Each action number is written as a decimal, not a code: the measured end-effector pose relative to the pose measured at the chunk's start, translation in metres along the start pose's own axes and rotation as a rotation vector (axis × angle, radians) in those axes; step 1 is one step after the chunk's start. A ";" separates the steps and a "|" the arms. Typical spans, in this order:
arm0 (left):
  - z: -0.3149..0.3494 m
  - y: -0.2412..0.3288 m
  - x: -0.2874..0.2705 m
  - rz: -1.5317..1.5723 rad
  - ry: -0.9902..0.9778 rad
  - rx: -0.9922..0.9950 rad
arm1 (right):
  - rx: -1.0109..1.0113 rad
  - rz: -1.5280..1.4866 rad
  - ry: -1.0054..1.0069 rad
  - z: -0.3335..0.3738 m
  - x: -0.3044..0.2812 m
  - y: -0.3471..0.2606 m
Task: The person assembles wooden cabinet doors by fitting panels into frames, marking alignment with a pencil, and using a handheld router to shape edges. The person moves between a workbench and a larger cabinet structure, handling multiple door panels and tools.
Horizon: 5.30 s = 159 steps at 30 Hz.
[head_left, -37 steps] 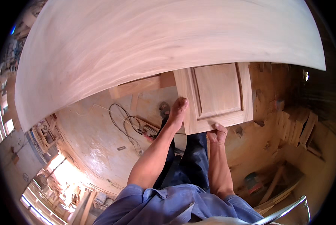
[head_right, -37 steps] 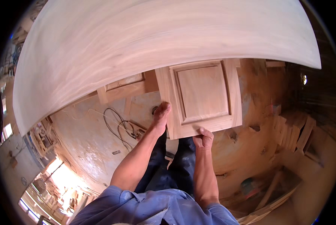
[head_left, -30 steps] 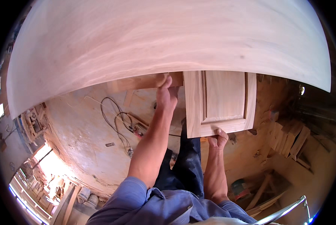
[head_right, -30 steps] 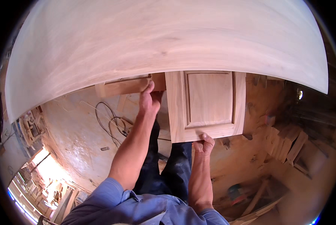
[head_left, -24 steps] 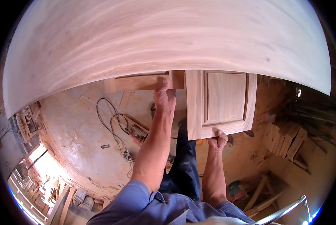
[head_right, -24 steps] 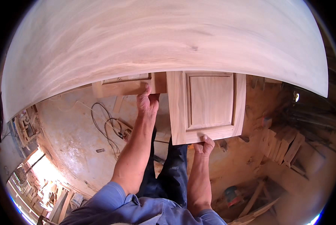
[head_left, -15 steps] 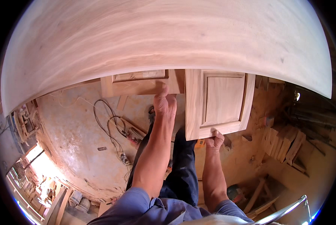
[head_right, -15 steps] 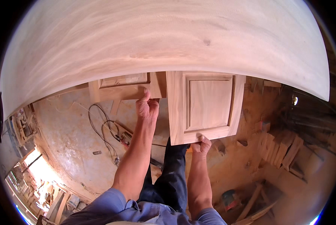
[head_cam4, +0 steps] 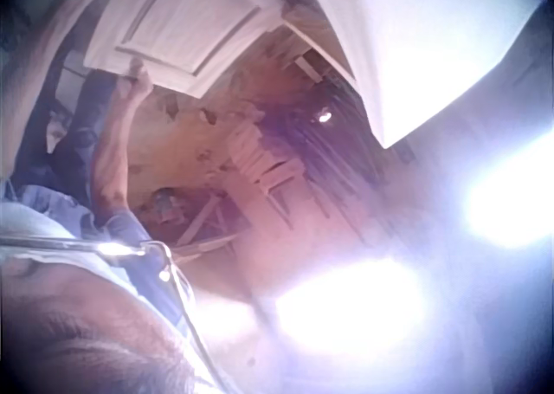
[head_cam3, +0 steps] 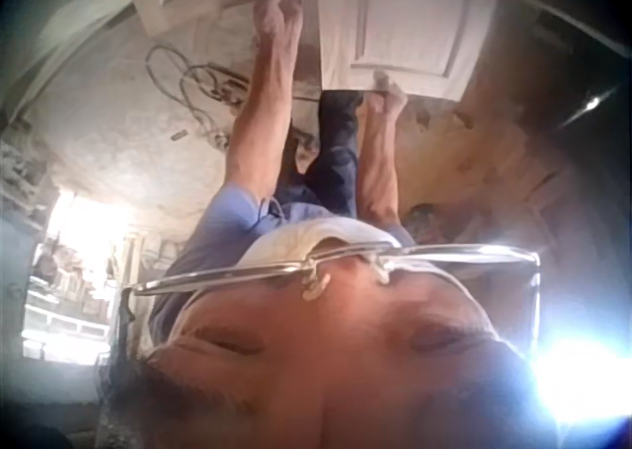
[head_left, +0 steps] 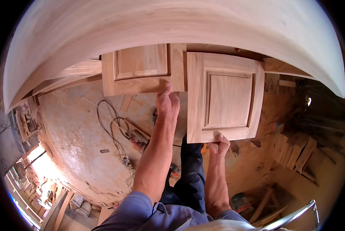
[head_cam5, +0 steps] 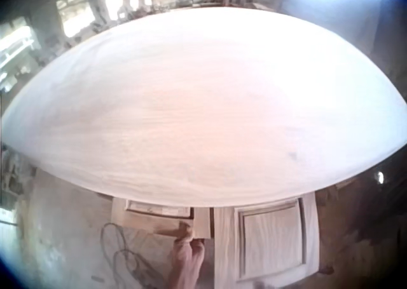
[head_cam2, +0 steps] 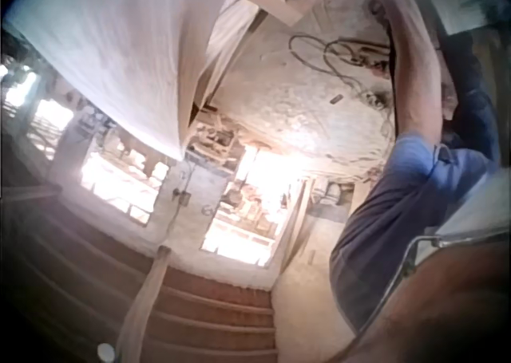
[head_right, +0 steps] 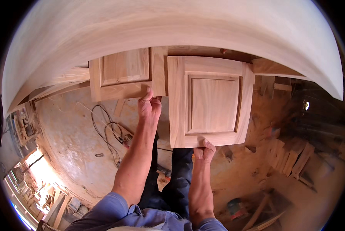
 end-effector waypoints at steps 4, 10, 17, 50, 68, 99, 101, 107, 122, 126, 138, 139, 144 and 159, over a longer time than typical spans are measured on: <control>-0.026 0.015 -0.038 -0.032 -0.014 0.037 | 0.167 -0.040 0.044 0.001 -0.006 0.016; -0.025 0.024 -0.044 -0.070 0.017 0.015 | 0.051 -0.009 0.100 0.010 0.030 0.001; -0.008 0.007 -0.015 -0.211 0.097 -0.077 | 0.083 -0.041 0.133 -0.006 -0.016 0.006; 0.088 -0.069 -0.072 -1.284 0.316 0.251 | -0.130 0.737 -0.019 -0.103 -0.015 -0.176; 0.153 -0.058 0.001 -1.494 0.550 0.203 | -0.487 1.799 -0.290 -0.089 0.091 -0.205; 0.012 0.103 -0.083 -0.201 0.091 0.153 | -0.298 1.316 -0.213 -0.100 0.059 -0.188; 0.018 0.100 -0.097 -0.184 0.118 0.101 | -0.244 1.444 -0.140 -0.072 0.095 -0.172; 0.082 -0.036 -0.054 -0.801 0.155 -0.339 | -0.521 1.548 -0.183 -0.110 0.045 -0.193; 0.080 -0.029 -0.068 -1.051 0.338 0.008 | -0.373 1.751 -0.085 -0.080 0.088 -0.172; 0.083 -0.034 -0.080 -1.031 0.302 -0.099 | -0.377 1.726 -0.055 -0.086 0.092 -0.170; 0.077 -0.063 -0.072 -1.049 0.355 -0.023 | -0.569 1.775 -0.076 -0.127 0.110 -0.174; 0.077 -0.062 -0.069 -1.051 0.334 0.012 | -0.693 1.861 -0.183 -0.133 0.106 -0.175; 0.076 -0.054 -0.067 -1.262 0.269 0.000 | -0.424 1.710 -0.202 -0.128 0.104 -0.171; 0.063 -0.076 -0.060 -1.167 0.319 -0.311 | -0.551 1.670 -0.327 -0.179 0.074 -0.173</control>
Point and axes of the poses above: each hand's wrist, its own z-axis away from the middle knuckle, its own x-axis out of the palm, y = z × x, the point moved 7 cm from there along -z, towards the middle knuckle, and after that the axes turned 15 degrees about -x, right-handed, at the moved point
